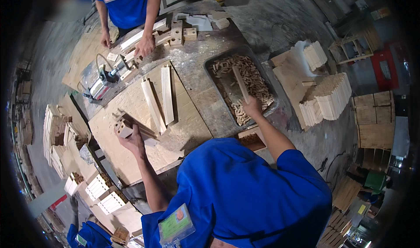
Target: The person repeatedly picks up small wooden blocks with holes and inserts wooden dowels into them using a wooden mallet. They place the assembled pieces on the workbench and continue the process with additional blocks and dowels.
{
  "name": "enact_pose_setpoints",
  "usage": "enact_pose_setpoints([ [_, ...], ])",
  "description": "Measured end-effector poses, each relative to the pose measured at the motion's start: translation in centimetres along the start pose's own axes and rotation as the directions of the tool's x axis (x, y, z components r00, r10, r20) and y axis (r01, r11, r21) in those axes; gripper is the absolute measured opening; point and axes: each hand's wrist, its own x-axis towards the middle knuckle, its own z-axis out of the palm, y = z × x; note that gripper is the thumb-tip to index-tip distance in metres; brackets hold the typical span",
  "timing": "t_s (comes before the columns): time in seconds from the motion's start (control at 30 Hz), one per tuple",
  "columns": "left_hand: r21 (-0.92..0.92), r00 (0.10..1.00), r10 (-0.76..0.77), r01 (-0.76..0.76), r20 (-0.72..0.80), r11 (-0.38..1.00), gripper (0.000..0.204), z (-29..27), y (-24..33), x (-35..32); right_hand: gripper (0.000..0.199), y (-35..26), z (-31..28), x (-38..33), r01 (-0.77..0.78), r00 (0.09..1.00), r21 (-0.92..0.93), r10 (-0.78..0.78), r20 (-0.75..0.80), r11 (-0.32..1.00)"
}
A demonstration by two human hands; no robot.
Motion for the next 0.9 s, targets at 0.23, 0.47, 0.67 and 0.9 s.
enact_pose_setpoints([
  [0.23,0.010,0.996,-0.068,0.068,0.050,0.998,0.039,0.0,-0.9,-2.2,0.053,-0.9,1.6,0.7,-0.024,0.996,-0.030,0.026,0.084,0.999],
  [0.47,0.076,0.992,-0.068,0.060,0.103,0.995,0.040,-0.9,1.3,-5.3,0.045,-2.6,1.9,-0.2,0.140,0.980,-0.101,-0.124,0.156,0.985],
  [0.67,-0.074,0.968,-0.151,0.169,0.199,0.983,0.041,0.1,4.4,-7.7,0.030,-1.8,1.7,-1.1,0.028,0.999,0.136,-0.034,0.041,0.990],
  [0.9,-0.088,0.904,0.032,0.006,0.427,0.996,0.034,4.3,5.2,-10.9,0.015,-8.3,-4.0,-5.5,-0.049,0.954,0.809,-0.212,0.212,0.586],
])
